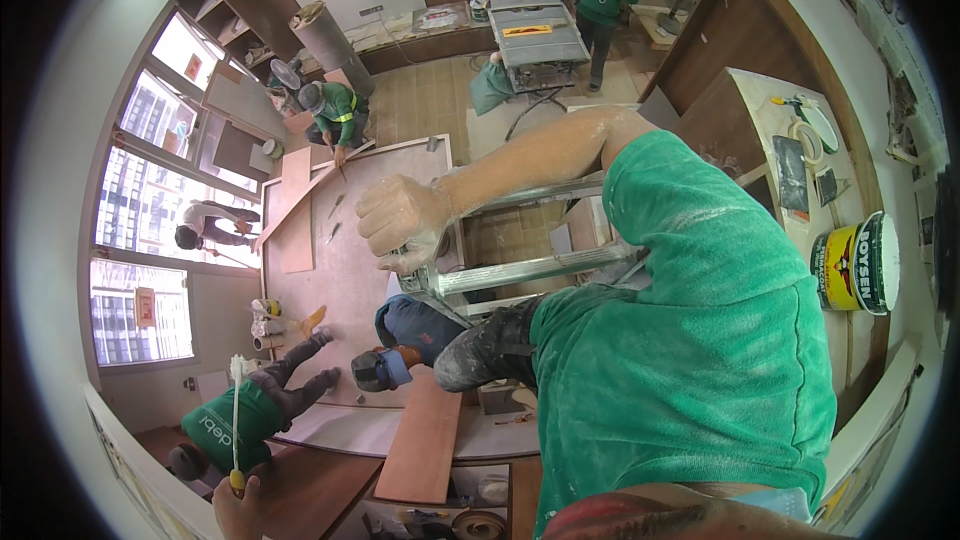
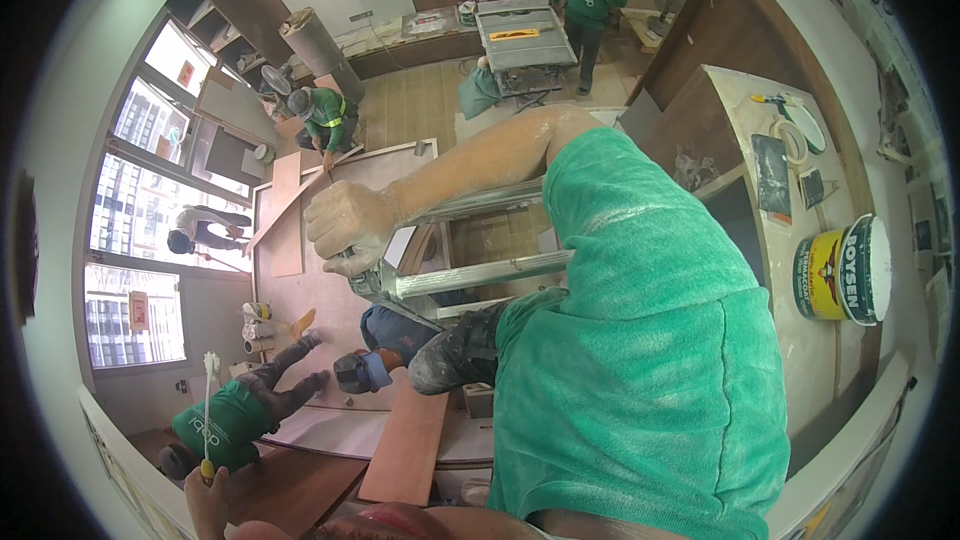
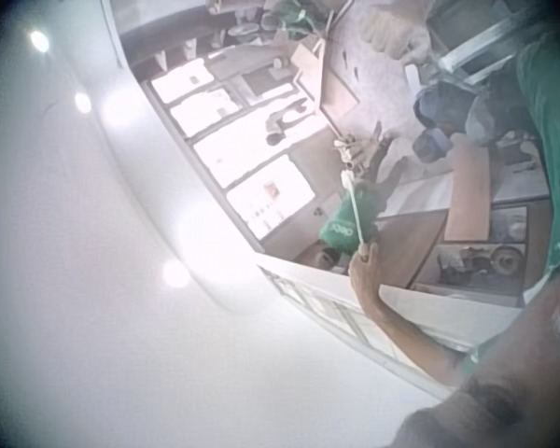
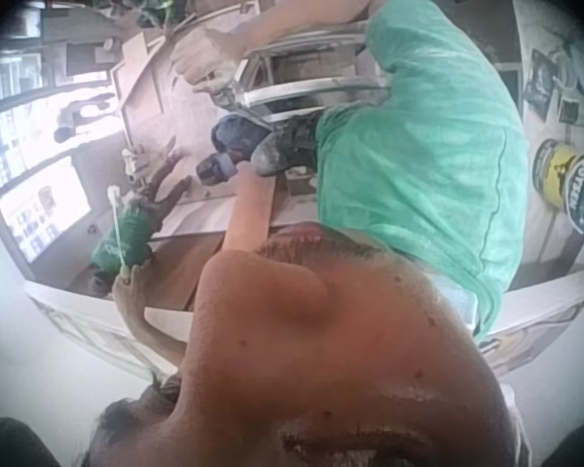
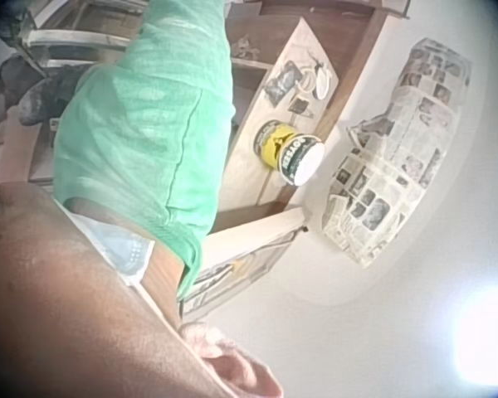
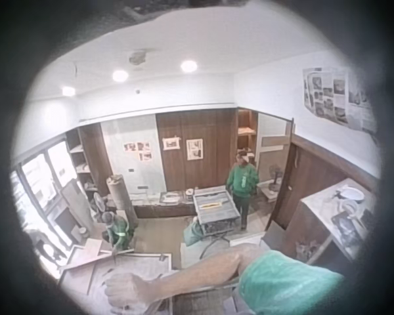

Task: The person paints a white wall using a paint roller and a paintbrush, working from a ladder. They dip the roller into a paint bucket and apply paint to the wall near the ceiling. The person also observes coworkers working on wooden panels below.

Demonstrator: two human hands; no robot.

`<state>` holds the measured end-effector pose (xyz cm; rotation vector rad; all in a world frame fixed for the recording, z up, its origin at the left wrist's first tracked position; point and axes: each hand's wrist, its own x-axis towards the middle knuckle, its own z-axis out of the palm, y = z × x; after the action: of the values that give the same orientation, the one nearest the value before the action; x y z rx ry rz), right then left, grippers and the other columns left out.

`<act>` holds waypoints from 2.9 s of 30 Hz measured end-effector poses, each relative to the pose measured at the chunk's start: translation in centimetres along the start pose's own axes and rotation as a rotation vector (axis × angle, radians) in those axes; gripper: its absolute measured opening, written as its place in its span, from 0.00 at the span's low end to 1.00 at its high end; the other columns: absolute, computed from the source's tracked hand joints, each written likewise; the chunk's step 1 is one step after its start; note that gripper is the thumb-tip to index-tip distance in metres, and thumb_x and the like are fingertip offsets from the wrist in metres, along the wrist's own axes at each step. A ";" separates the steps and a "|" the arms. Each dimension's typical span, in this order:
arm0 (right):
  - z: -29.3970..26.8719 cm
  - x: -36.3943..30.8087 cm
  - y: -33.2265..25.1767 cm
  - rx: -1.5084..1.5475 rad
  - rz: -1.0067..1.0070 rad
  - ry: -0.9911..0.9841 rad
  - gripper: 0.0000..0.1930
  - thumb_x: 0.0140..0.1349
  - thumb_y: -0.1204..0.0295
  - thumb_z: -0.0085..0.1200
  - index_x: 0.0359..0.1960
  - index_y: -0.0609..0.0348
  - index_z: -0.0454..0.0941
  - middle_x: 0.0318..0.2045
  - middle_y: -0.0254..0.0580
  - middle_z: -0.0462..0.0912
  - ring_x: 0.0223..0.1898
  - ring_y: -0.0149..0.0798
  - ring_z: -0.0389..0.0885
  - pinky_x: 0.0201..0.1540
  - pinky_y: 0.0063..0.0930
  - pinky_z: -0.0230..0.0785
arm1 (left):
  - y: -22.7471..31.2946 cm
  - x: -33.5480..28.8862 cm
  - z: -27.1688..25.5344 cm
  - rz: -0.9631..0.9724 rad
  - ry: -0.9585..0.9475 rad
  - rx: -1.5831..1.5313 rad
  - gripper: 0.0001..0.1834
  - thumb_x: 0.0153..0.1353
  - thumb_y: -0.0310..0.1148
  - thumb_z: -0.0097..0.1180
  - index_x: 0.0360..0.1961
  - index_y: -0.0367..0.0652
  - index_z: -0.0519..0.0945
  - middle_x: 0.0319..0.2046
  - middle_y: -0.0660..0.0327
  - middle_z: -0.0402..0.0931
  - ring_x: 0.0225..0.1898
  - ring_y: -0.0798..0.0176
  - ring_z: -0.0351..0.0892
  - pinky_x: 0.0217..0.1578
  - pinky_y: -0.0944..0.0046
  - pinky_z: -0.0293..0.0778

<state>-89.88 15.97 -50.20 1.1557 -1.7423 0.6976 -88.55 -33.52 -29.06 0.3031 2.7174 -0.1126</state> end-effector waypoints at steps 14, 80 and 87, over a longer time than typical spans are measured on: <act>0.5 -0.3 0.3 0.005 -0.024 0.031 0.20 0.57 0.63 0.57 0.12 0.51 0.62 0.16 0.37 0.63 0.19 0.43 0.66 0.20 0.40 0.55 | 1.0 -0.5 -0.3 -0.019 0.012 -0.005 0.22 0.66 0.45 0.59 0.40 0.30 0.81 0.33 0.40 0.79 0.36 0.42 0.78 0.40 0.47 0.70; 0.2 0.0 -0.1 0.003 -0.009 0.019 0.20 0.56 0.64 0.59 0.12 0.51 0.63 0.17 0.36 0.64 0.20 0.44 0.68 0.22 0.40 0.57 | -0.4 0.0 0.6 0.013 0.040 0.034 0.28 0.68 0.49 0.57 0.31 0.26 0.75 0.27 0.32 0.69 0.29 0.36 0.66 0.34 0.43 0.67; 0.4 -0.2 0.2 0.008 -0.014 0.045 0.20 0.58 0.62 0.57 0.12 0.50 0.63 0.16 0.35 0.64 0.19 0.43 0.67 0.20 0.40 0.55 | -0.9 0.2 0.6 -0.023 0.015 0.037 0.27 0.68 0.48 0.58 0.31 0.27 0.75 0.26 0.34 0.68 0.28 0.42 0.64 0.34 0.45 0.67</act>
<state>-90.17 15.80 -50.53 1.1482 -1.6941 0.7174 -88.73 -34.43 -29.68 0.2843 2.7368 -0.1685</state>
